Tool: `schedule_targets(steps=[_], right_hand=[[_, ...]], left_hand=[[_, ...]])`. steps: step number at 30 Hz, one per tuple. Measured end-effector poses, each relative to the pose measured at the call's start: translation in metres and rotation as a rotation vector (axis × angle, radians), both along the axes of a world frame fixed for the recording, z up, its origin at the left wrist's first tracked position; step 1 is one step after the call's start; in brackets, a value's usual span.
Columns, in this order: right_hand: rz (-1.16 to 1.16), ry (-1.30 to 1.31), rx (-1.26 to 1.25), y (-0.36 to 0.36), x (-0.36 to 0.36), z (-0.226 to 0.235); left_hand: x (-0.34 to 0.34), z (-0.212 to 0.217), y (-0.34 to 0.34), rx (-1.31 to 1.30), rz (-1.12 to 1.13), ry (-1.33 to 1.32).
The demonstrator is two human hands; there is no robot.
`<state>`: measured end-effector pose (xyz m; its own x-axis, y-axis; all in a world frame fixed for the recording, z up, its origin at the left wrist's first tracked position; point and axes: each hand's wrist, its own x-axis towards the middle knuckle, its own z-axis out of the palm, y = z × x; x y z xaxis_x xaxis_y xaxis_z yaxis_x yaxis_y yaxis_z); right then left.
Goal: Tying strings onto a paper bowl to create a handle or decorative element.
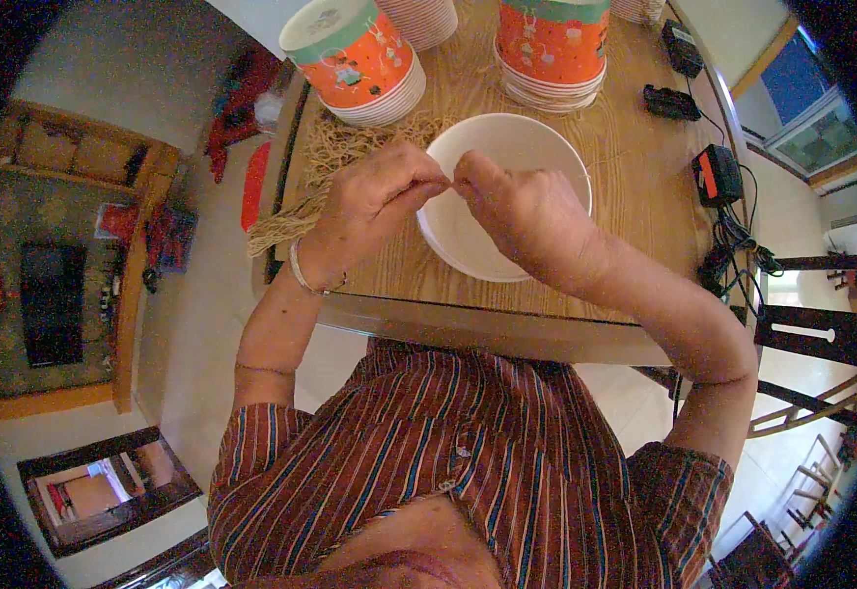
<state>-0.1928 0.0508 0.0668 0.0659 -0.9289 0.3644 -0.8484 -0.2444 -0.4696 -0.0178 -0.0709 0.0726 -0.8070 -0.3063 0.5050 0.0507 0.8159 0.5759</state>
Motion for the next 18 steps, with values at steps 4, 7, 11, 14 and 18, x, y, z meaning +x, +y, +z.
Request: schedule_targets(steps=[4, 7, 11, 14, 18], right_hand=[[0.003, -0.213, 0.043, -0.003, -0.002, -0.003], [0.049, -0.404, 0.17, -0.002, -0.007, 0.004], [0.017, -0.603, 0.37, -0.005, -0.012, 0.006], [0.008, -0.679, 0.442, -0.011, -0.008, 0.003], [-0.105, -0.921, 0.692, -0.017, -0.004, 0.01]], left_hand=[[0.002, -0.002, -0.004, -0.01, -0.019, 0.019], [0.003, -0.006, -0.01, 0.065, -0.023, 0.073], [0.009, -0.007, -0.019, 0.063, 0.115, 0.093], [0.009, -0.023, -0.024, 0.263, 0.227, 0.043], [0.009, -0.059, -0.018, 0.616, 0.215, 0.008]])
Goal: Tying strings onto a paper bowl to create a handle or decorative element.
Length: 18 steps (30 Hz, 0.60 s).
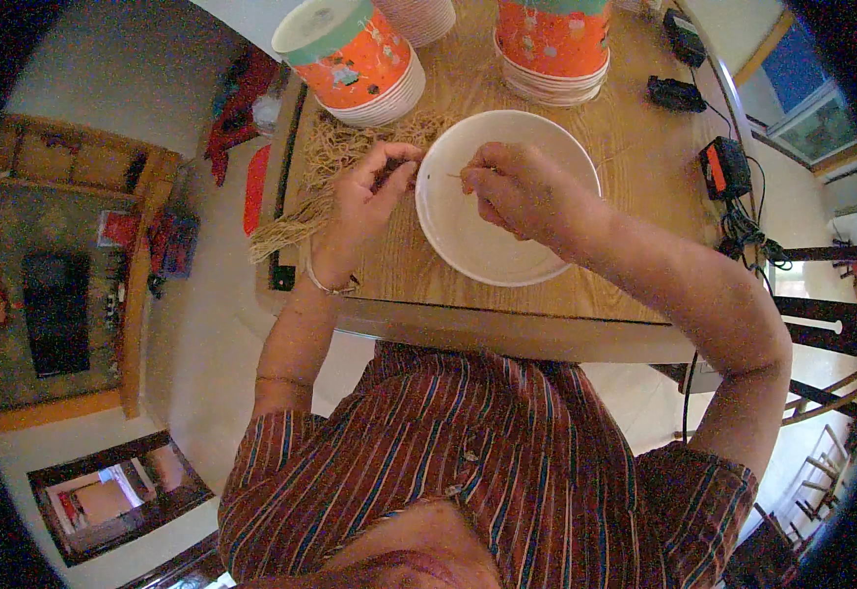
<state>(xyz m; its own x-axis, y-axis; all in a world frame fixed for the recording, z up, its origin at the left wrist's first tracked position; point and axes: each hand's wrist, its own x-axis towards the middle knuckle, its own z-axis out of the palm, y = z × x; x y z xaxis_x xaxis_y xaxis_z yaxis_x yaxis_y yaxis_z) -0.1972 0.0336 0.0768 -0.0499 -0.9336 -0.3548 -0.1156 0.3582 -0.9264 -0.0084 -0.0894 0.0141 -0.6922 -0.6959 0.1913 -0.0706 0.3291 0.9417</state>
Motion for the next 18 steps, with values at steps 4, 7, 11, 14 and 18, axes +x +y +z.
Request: schedule_targets(steps=[4, 7, 11, 14, 18], right_hand=[[-0.041, -0.094, 0.119, -0.008, 0.004, -0.003], [-0.041, -0.09, 0.186, -0.012, 0.009, -0.005], [-0.042, -0.11, 0.208, -0.016, 0.011, -0.009], [-0.038, -0.171, 0.197, -0.018, 0.012, -0.01], [-0.005, -0.166, 0.216, -0.021, 0.015, -0.012]], left_hand=[[-0.002, -0.004, 0.012, 0.072, -0.02, 0.035], [-0.001, -0.006, 0.018, -0.038, -0.004, 0.067], [0.0, -0.002, 0.021, 0.033, -0.008, 0.054], [0.002, 0.003, 0.022, 0.032, -0.02, 0.051], [0.004, 0.0, 0.024, 0.087, -0.011, 0.088]])
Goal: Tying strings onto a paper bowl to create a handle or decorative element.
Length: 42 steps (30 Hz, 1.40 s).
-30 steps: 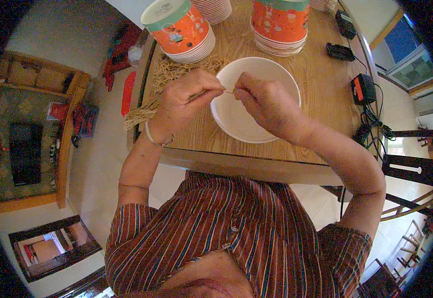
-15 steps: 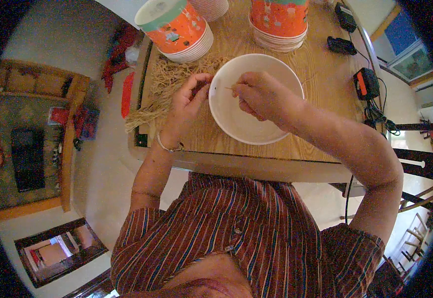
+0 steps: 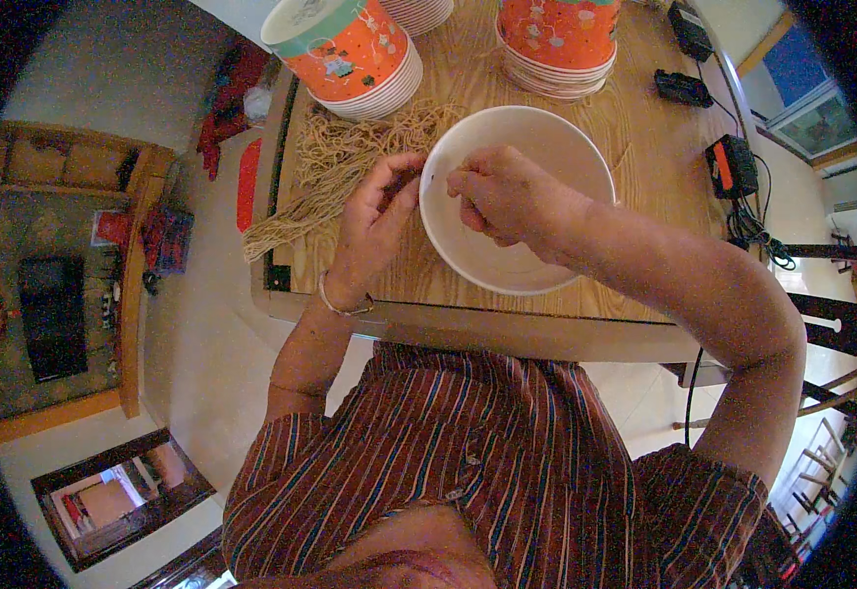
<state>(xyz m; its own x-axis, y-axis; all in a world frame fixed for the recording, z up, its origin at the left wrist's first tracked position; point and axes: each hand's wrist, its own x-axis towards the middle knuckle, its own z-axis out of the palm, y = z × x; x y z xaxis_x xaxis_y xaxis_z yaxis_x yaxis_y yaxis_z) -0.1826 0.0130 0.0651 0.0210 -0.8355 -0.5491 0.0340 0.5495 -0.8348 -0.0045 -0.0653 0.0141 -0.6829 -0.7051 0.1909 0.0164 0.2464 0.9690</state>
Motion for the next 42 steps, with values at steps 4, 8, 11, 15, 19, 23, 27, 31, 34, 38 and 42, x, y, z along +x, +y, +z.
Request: schedule_targets(steps=[4, 8, 11, 15, 19, 23, 27, 31, 34, 38, 42], right_hand=[[-0.009, -0.014, -0.017, 0.0004, 0.0001, -0.0007], [-0.012, -0.003, -0.016, 0.0, 0.0008, -0.0013], [0.0, -0.027, -0.008, 0.0003, -0.0003, -0.0009], [-0.021, -0.026, -0.021, 0.0004, 0.0008, -0.0016], [-0.013, -0.035, -0.05, -0.0008, 0.0014, -0.0026], [-0.012, -0.003, -0.022, -0.0046, 0.0039, -0.0021], [0.008, 0.008, -0.025, -0.0058, 0.0049, -0.0016], [-0.014, 0.006, -0.051, -0.0055, 0.0061, -0.0042], [0.013, -0.003, -0.06, -0.0055, 0.0046, -0.0037], [0.011, 0.0, -0.065, -0.0063, 0.0062, -0.0035], [0.015, -0.001, -0.061, -0.0068, 0.0053, -0.0061]], left_hand=[[-0.0001, 0.0008, -0.0003, 0.0, -0.011, -0.002], [0.0, 0.0004, -0.0001, 0.04, -0.009, -0.003], [0.0006, 0.001, 0.0, 0.058, -0.006, -0.011], [-0.0003, 0.0026, 0.001, 0.052, 0.006, -0.023], [0.0002, -0.0018, -0.0006, 0.067, 0.015, -0.02], [-0.0005, -0.006, -0.002, 0.052, 0.04, -0.022], [-0.002, -0.0055, -0.0009, -0.009, 0.082, -0.025], [-0.0013, -0.0033, 0.0001, -0.07, 0.108, -0.042], [0.0006, -0.0022, -0.0001, -0.056, 0.067, -0.101], [-0.0023, -0.0056, -0.0031, -0.264, 0.105, -0.068], [-0.0056, -0.003, -0.0031, -0.441, 0.14, -0.064]])
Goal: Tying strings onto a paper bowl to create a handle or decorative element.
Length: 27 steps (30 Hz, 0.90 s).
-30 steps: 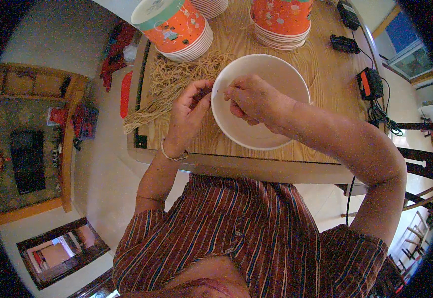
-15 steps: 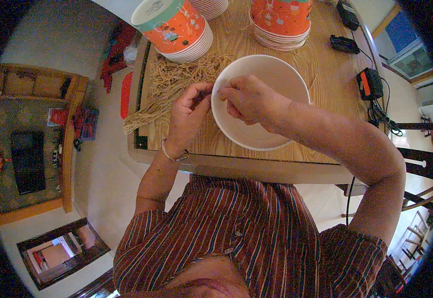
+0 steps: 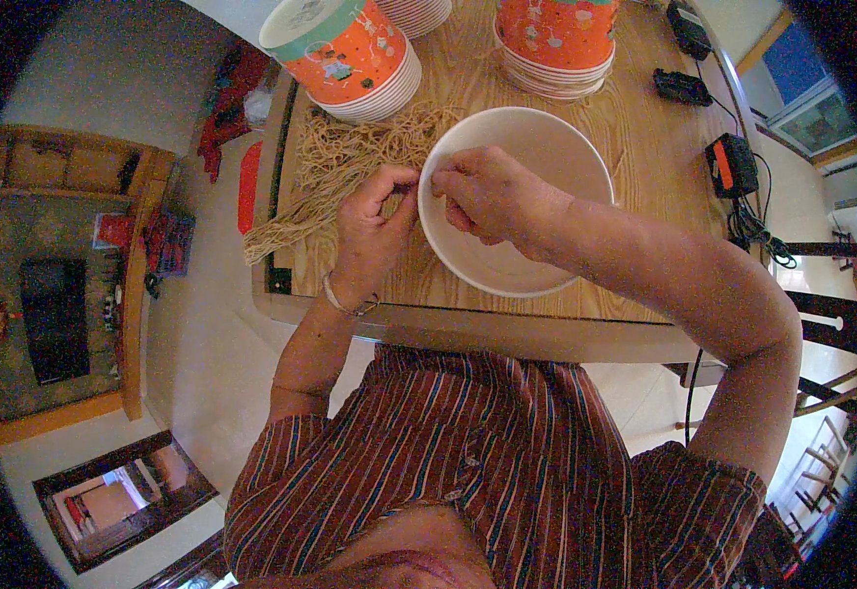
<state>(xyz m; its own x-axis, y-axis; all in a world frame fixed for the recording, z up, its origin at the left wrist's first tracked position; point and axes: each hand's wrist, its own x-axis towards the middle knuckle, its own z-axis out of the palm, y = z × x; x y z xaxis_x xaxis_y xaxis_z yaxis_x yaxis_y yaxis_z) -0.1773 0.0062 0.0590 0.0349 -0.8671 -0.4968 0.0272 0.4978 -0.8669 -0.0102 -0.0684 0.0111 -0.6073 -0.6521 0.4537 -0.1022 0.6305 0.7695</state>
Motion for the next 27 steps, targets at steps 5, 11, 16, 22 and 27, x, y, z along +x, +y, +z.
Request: schedule_targets(steps=[5, 11, 16, 22, 27], right_hand=[[0.011, -0.047, 0.001, 0.002, -0.002, 0.006], [0.082, 0.129, -0.036, 0.011, -0.008, 0.012], [0.185, 0.35, -0.331, 0.015, -0.012, -0.002], [0.139, 0.413, -0.347, 0.015, -0.002, 0.011], [0.167, 0.488, -0.403, 0.014, -0.002, 0.007]], left_hand=[[0.001, -0.001, 0.003, 0.191, 0.009, 0.011], [0.012, -0.009, -0.012, 0.611, 0.025, 0.255], [0.01, 0.015, -0.01, 0.462, 0.008, 0.329], [0.0, 0.039, -0.012, 0.14, -0.165, 0.238], [-0.006, 0.038, -0.024, -0.32, -0.16, 0.03]])
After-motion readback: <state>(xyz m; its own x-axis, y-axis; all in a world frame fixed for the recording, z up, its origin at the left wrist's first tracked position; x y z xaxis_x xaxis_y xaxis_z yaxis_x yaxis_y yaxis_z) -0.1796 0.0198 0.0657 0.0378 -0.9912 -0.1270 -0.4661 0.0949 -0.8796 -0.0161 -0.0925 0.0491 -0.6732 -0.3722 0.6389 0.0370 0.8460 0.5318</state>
